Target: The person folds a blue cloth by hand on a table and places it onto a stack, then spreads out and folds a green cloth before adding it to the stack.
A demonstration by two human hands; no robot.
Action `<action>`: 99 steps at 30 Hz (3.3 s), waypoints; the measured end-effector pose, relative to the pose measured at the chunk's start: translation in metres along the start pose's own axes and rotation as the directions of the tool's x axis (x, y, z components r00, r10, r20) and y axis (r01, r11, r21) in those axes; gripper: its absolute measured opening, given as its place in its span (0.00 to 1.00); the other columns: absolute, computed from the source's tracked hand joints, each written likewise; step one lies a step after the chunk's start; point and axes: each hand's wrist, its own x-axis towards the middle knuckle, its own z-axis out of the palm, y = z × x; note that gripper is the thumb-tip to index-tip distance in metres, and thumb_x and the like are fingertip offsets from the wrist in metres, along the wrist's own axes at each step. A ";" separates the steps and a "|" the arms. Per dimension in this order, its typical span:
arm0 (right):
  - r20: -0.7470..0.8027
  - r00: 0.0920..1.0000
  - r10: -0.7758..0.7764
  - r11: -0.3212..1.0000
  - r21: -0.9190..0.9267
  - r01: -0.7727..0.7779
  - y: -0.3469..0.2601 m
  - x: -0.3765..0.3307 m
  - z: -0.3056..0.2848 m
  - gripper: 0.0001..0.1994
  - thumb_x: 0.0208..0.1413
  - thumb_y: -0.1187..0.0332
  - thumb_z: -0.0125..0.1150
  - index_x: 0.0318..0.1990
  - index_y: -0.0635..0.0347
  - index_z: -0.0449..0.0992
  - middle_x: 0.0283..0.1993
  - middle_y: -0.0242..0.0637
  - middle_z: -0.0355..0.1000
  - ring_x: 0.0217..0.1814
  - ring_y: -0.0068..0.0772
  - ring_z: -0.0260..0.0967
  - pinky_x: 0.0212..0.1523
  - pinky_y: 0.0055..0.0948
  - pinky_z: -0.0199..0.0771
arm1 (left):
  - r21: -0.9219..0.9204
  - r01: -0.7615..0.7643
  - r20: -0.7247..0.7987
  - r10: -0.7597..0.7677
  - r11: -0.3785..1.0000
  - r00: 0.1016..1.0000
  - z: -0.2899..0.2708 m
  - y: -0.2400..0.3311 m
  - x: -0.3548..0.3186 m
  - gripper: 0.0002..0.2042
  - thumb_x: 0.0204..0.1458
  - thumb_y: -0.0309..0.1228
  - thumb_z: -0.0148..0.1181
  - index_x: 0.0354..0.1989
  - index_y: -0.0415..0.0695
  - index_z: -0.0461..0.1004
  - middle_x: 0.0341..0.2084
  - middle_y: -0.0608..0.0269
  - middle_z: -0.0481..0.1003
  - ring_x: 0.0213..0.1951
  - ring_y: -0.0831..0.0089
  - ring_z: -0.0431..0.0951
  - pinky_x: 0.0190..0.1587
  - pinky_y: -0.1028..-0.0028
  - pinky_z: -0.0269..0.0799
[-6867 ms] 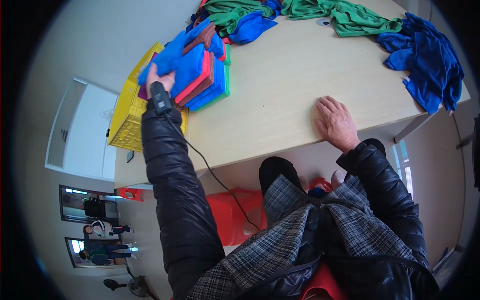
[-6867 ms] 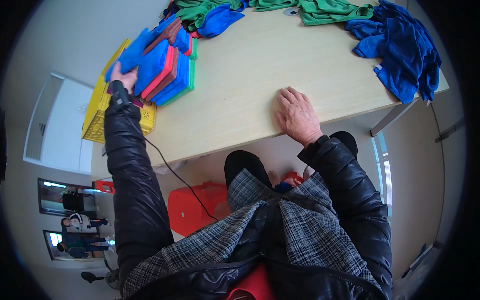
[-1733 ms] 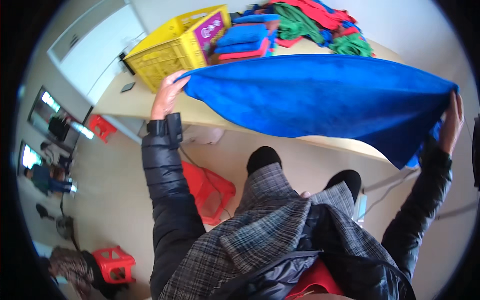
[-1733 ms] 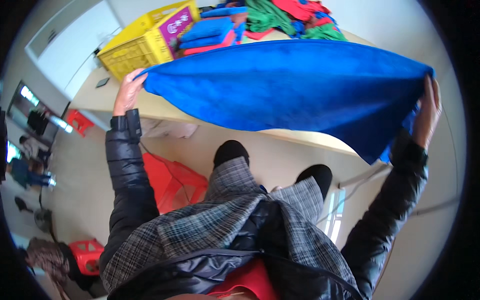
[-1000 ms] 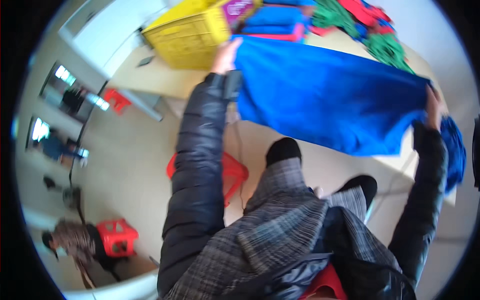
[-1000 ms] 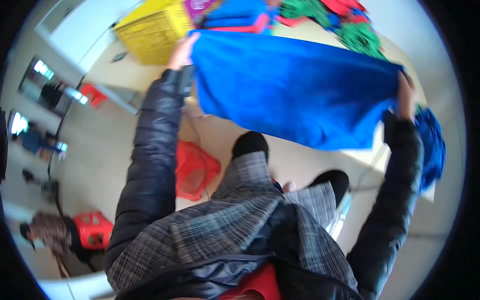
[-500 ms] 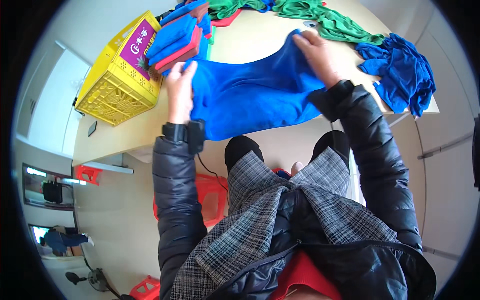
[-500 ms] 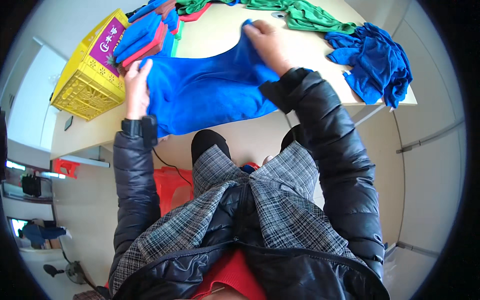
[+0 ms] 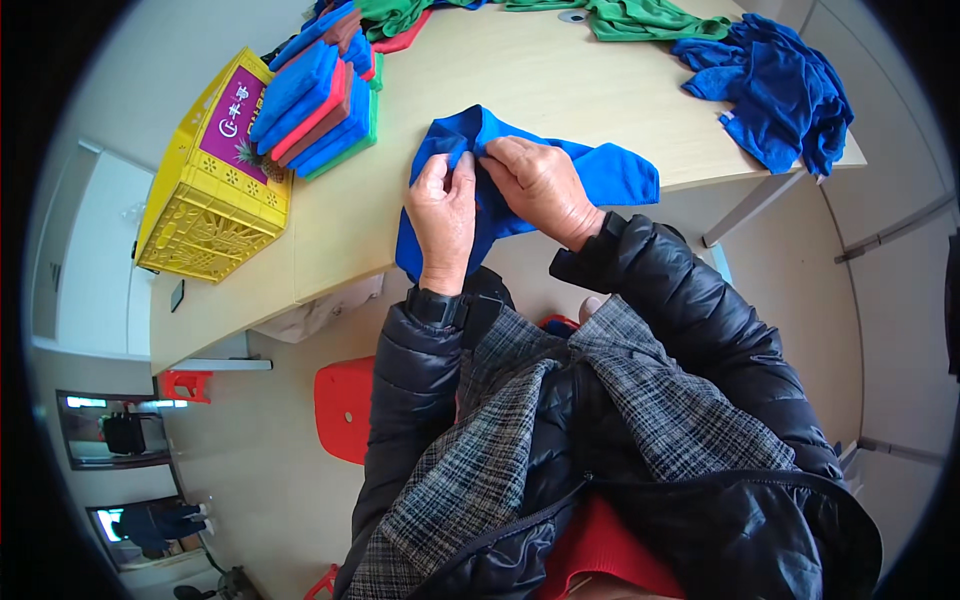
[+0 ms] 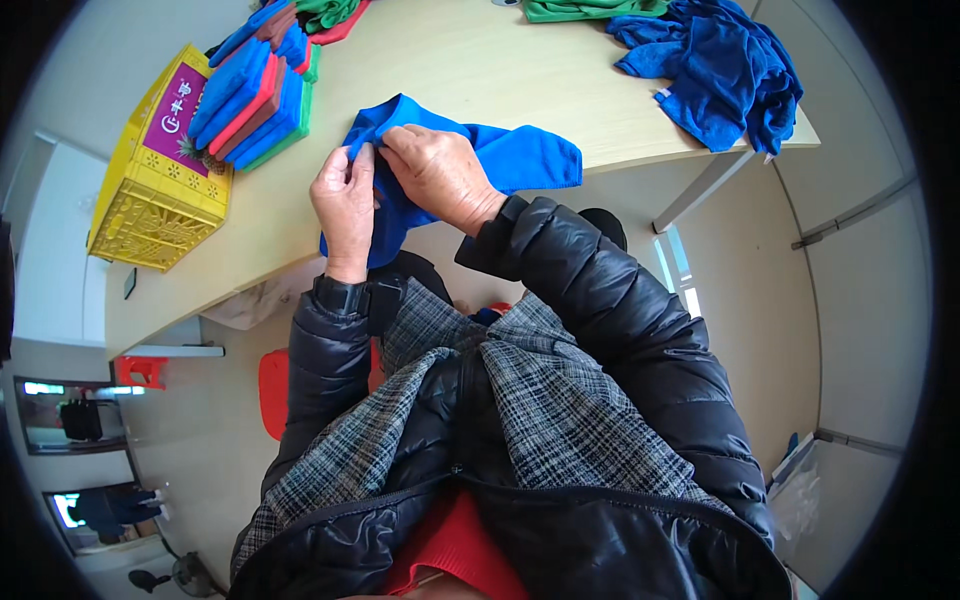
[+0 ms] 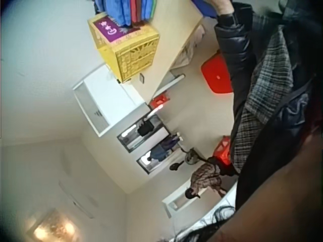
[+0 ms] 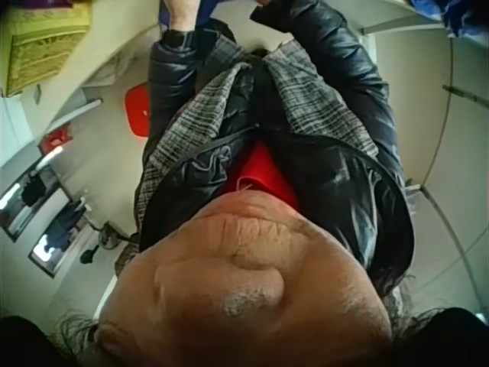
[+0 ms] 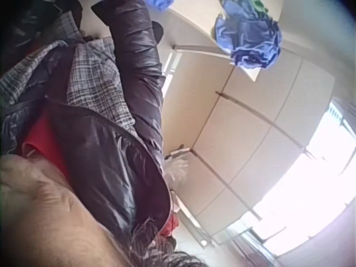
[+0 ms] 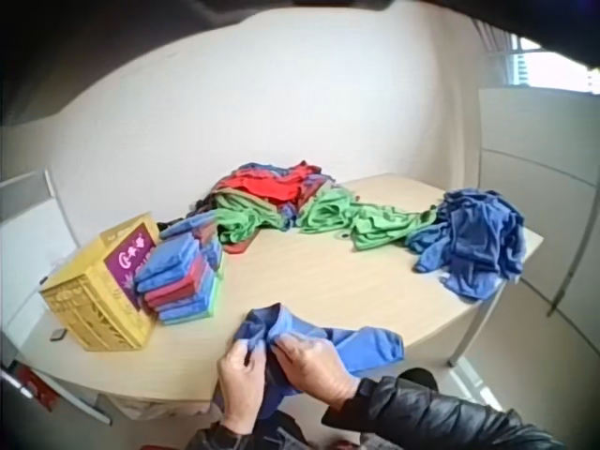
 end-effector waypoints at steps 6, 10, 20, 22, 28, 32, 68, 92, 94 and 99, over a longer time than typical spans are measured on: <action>0.080 0.997 -0.023 0.999 -0.046 0.027 -0.002 -0.008 -0.002 0.06 0.57 0.69 0.59 0.33 0.62 0.71 0.28 0.43 0.70 0.31 0.48 0.74 0.30 0.41 0.75 | 0.269 -0.187 0.012 0.190 0.945 0.982 0.003 0.019 -0.008 0.12 0.61 0.28 0.58 0.26 0.38 0.68 0.16 0.55 0.66 0.18 0.64 0.66 0.22 0.66 0.61; 0.182 0.982 0.040 0.999 0.023 -0.045 -0.004 -0.014 -0.007 0.09 0.57 0.67 0.60 0.36 0.64 0.71 0.31 0.47 0.73 0.33 0.51 0.75 0.31 0.44 0.75 | 0.297 -0.272 0.101 0.254 0.915 0.962 -0.002 0.019 -0.015 0.13 0.64 0.32 0.53 0.27 0.39 0.67 0.20 0.45 0.70 0.24 0.45 0.71 0.24 0.57 0.65; 0.133 0.966 0.220 0.965 0.117 -0.235 0.012 -0.031 -0.009 0.10 0.55 0.68 0.62 0.41 0.64 0.73 0.33 0.51 0.75 0.35 0.56 0.75 0.34 0.44 0.75 | 0.174 -0.243 0.380 0.162 0.954 0.911 -0.008 0.014 0.016 0.14 0.63 0.36 0.55 0.29 0.40 0.75 0.27 0.48 0.77 0.30 0.47 0.77 0.29 0.60 0.71; 0.121 0.966 0.227 0.963 0.118 -0.242 0.016 -0.033 -0.019 0.09 0.56 0.70 0.61 0.41 0.63 0.73 0.33 0.51 0.75 0.36 0.55 0.75 0.34 0.44 0.75 | 0.171 0.039 0.243 -0.080 0.985 0.967 0.000 -0.001 0.055 0.12 0.60 0.35 0.57 0.29 0.39 0.76 0.27 0.50 0.78 0.31 0.49 0.79 0.30 0.60 0.72; 0.133 0.983 0.126 0.988 0.076 -0.137 0.004 -0.033 -0.031 0.07 0.56 0.71 0.61 0.40 0.61 0.74 0.34 0.46 0.75 0.35 0.53 0.75 0.33 0.43 0.75 | 0.732 -0.276 0.443 -0.127 0.623 0.887 0.038 -0.141 0.164 0.13 0.49 0.34 0.59 0.41 0.42 0.80 0.40 0.45 0.80 0.46 0.48 0.80 0.49 0.54 0.75; 0.174 0.977 0.125 0.989 0.061 -0.138 -0.003 -0.039 -0.044 0.07 0.55 0.74 0.64 0.40 0.64 0.76 0.33 0.47 0.75 0.35 0.52 0.76 0.33 0.38 0.76 | 0.743 -0.286 0.535 -0.280 0.605 0.797 0.046 -0.181 0.182 0.10 0.46 0.27 0.57 0.35 0.41 0.81 0.35 0.43 0.80 0.43 0.44 0.80 0.46 0.52 0.76; -0.060 0.994 0.096 0.983 0.163 -0.085 0.016 0.122 -0.239 0.04 0.60 0.75 0.57 0.35 0.66 0.75 0.28 0.24 0.67 0.32 0.16 0.62 0.33 0.22 0.66 | 0.261 -0.003 0.242 -0.063 0.965 0.968 -0.133 0.121 0.256 0.10 0.55 0.31 0.62 0.41 0.38 0.78 0.20 0.71 0.74 0.17 0.90 0.68 0.16 0.87 0.58; 0.279 0.960 0.038 0.998 -0.049 -0.025 0.036 -0.046 0.029 0.05 0.51 0.67 0.58 0.33 0.56 0.77 0.31 0.44 0.76 0.35 0.50 0.76 0.35 0.46 0.76 | 0.323 -0.047 0.239 -0.033 0.945 0.971 -0.066 -0.157 0.136 0.12 0.57 0.28 0.57 0.46 0.37 0.77 0.36 0.54 0.81 0.40 0.69 0.80 0.45 0.70 0.74; 0.270 0.961 0.063 0.990 -0.136 -0.026 0.061 -0.073 0.038 0.05 0.52 0.67 0.58 0.32 0.58 0.77 0.31 0.46 0.76 0.35 0.51 0.76 0.37 0.45 0.76 | 0.106 0.099 0.378 -0.132 0.989 0.916 0.000 -0.098 0.052 0.12 0.63 0.34 0.58 0.48 0.39 0.77 0.39 0.64 0.79 0.41 0.77 0.77 0.46 0.76 0.72; 0.258 0.957 0.130 0.976 0.137 -0.170 0.027 -0.057 0.060 0.06 0.53 0.67 0.58 0.33 0.58 0.78 0.31 0.45 0.77 0.35 0.53 0.76 0.38 0.46 0.76 | 0.073 0.092 0.384 -0.113 0.993 0.916 -0.026 -0.072 -0.049 0.16 0.59 0.33 0.60 0.51 0.37 0.73 0.48 0.53 0.76 0.51 0.63 0.75 0.56 0.67 0.69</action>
